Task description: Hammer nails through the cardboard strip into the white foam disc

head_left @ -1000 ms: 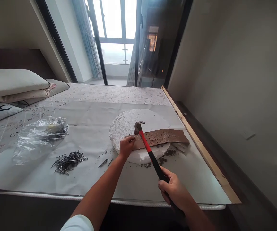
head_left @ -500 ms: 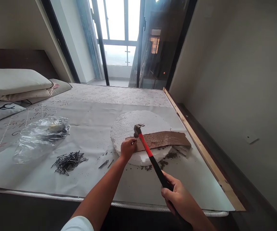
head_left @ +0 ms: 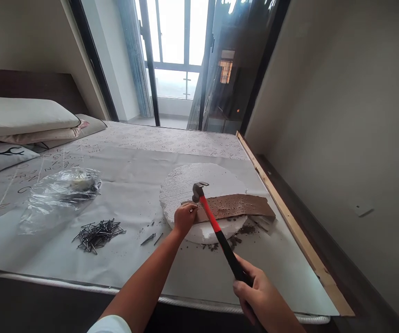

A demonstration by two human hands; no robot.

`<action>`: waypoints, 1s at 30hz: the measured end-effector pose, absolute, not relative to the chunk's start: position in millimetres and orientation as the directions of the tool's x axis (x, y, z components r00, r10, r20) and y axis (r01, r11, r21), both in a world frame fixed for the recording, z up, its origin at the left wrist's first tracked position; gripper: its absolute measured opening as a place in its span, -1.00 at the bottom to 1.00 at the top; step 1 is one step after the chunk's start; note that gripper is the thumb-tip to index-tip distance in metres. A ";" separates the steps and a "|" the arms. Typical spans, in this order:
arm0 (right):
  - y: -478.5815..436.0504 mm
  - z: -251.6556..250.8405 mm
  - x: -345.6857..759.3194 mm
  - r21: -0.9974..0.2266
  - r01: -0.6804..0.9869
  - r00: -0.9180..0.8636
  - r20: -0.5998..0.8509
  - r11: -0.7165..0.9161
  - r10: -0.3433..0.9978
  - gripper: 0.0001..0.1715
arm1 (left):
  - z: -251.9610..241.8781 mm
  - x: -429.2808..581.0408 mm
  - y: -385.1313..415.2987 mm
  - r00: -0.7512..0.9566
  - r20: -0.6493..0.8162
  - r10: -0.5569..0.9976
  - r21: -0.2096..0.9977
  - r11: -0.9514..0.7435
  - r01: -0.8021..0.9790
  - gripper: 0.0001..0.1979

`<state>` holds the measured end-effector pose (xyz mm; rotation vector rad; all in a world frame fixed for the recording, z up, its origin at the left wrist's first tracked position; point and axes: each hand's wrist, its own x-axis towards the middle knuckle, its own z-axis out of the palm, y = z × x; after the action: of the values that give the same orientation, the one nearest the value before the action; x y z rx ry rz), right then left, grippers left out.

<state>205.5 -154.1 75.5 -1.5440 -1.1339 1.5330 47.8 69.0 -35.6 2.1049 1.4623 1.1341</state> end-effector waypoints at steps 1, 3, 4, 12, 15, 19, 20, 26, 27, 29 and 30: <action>-155.5 75.8 205.2 -0.914 0.120 -0.045 -0.395 -0.388 0.917 -0.14 | -36.0 48.0 68.8 0.149 0.416 0.897 0.665 -0.412 0.623 -0.85; -156.5 75.9 205.1 -0.918 0.123 -0.009 -0.381 -0.377 0.925 -0.15 | -36.3 48.3 68.6 0.137 0.409 0.902 0.674 -0.400 0.621 -0.85; -156.0 75.4 205.3 -0.918 0.125 -0.012 -0.380 -0.376 0.925 -0.15 | -36.2 48.4 68.5 0.132 0.406 0.904 0.677 -0.395 0.621 -0.84; -152.1 71.1 205.7 -0.910 0.146 -0.042 -0.398 -0.388 0.916 -0.11 | -36.4 47.9 68.3 0.122 0.387 0.914 0.680 -0.372 0.632 -0.85; -151.9 71.6 204.4 -0.916 0.121 -0.028 -0.389 -0.383 0.921 -0.14 | -36.6 47.5 67.6 0.129 0.385 0.914 0.682 -0.375 0.628 -0.85; -151.2 69.2 204.3 -0.905 0.125 -0.100 -0.418 -0.406 0.903 -0.13 | -37.0 46.8 65.7 0.146 0.393 0.908 0.646 -0.386 0.658 -0.84; -151.7 68.1 204.9 -0.904 0.139 -0.089 -0.419 -0.405 0.904 -0.12 | -37.2 46.8 65.3 0.152 0.396 0.906 0.638 -0.390 0.664 -0.84; -151.2 60.2 205.8 -0.902 0.150 -0.087 -0.420 -0.405 0.903 -0.13 | -35.0 46.1 65.0 0.151 0.369 0.917 0.648 -0.370 0.666 -0.85; -150.8 59.6 205.5 -0.899 0.145 -0.095 -0.429 -0.414 0.898 -0.12 | -33.4 45.1 65.4 0.156 0.361 0.919 0.657 -0.370 0.657 -0.84; -151.5 60.1 206.2 -0.896 0.143 -0.096 -0.436 -0.421 0.895 -0.10 | -29.1 41.8 66.6 0.164 0.358 0.919 0.695 -0.380 0.611 -0.82; -152.6 60.9 207.3 -0.897 0.144 -0.089 -0.432 -0.417 0.898 -0.10 | -26.3 39.4 67.3 0.156 0.367 0.917 0.720 -0.386 0.577 -0.81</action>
<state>207.3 -152.6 60.9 -1.5688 -1.1498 1.5649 39.4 67.3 -26.3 2.0270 1.4206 1.1117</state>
